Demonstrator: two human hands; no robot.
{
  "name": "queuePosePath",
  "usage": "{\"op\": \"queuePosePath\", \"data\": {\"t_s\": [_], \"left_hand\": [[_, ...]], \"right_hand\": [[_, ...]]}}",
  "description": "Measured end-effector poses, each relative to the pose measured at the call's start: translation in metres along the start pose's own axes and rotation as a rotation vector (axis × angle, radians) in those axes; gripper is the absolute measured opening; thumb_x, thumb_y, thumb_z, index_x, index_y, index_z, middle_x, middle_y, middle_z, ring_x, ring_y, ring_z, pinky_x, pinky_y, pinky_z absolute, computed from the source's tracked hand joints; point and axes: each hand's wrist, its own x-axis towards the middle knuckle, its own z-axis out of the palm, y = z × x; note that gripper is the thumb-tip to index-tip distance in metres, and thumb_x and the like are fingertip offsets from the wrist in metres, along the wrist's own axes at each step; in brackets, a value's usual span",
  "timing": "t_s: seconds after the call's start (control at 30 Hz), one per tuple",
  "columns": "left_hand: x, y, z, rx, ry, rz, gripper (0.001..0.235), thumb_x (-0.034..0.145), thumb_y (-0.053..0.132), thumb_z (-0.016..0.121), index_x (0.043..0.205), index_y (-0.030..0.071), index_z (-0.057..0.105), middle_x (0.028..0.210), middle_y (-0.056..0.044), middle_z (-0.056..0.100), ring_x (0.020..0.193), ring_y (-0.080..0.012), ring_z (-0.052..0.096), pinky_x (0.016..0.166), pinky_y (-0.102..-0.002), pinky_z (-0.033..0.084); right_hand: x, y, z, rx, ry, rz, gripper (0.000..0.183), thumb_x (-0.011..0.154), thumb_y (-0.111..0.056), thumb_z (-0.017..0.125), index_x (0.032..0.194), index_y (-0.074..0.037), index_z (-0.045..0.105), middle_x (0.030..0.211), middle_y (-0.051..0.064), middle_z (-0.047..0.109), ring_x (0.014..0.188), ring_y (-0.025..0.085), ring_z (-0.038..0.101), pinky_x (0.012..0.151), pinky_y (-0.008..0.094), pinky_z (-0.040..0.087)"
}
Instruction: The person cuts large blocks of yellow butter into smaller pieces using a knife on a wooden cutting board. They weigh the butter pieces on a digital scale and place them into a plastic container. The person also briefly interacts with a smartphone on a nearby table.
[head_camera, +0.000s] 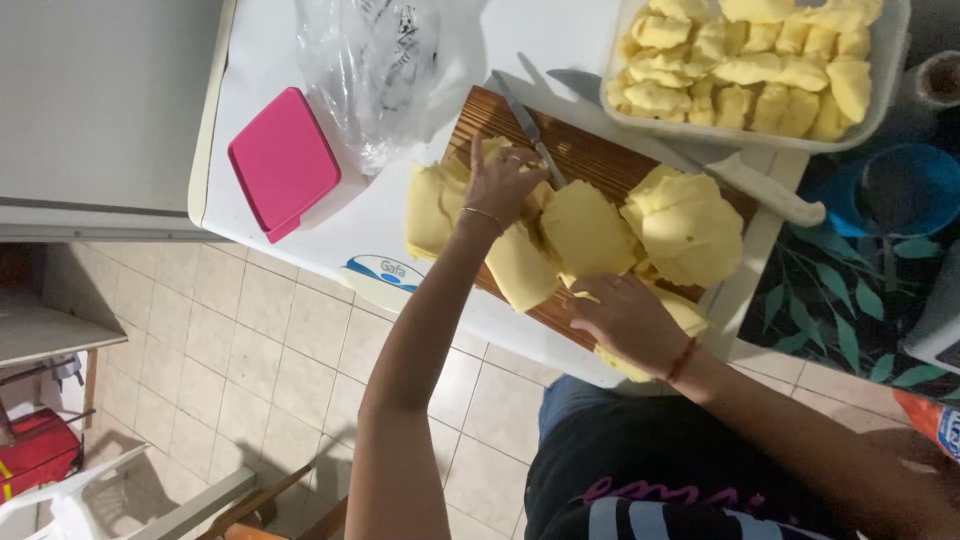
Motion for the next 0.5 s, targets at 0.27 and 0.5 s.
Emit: {"op": "queuePosePath", "data": {"t_s": [0.27,0.5], "left_hand": [[0.002,0.002,-0.046,-0.313,-0.201,-0.067,0.045,0.072,0.044,0.084,0.104,0.026,0.058,0.092,0.009,0.077,0.1,-0.0183,0.074,0.126,-0.061,-0.005],[0.022,0.086,-0.191,-0.672,0.165,-0.436,0.053,0.085,0.007,0.082,0.129,0.025,0.06,0.118,-0.005,0.066,0.108,-0.0285,0.073,0.096,-0.041,0.062]], "right_hand": [[-0.002,0.007,-0.085,0.662,0.015,0.49,0.023,0.096,-0.022,0.07,0.117,-0.014,0.074,0.116,0.013,0.071,0.101,0.037,0.073,0.081,0.05,0.058],[-0.053,0.03,-0.115,0.989,0.247,0.781,0.03,0.092,-0.008,0.07,0.122,-0.011,0.077,0.117,0.01,0.076,0.1,0.021,0.074,0.077,0.04,0.062]]}}
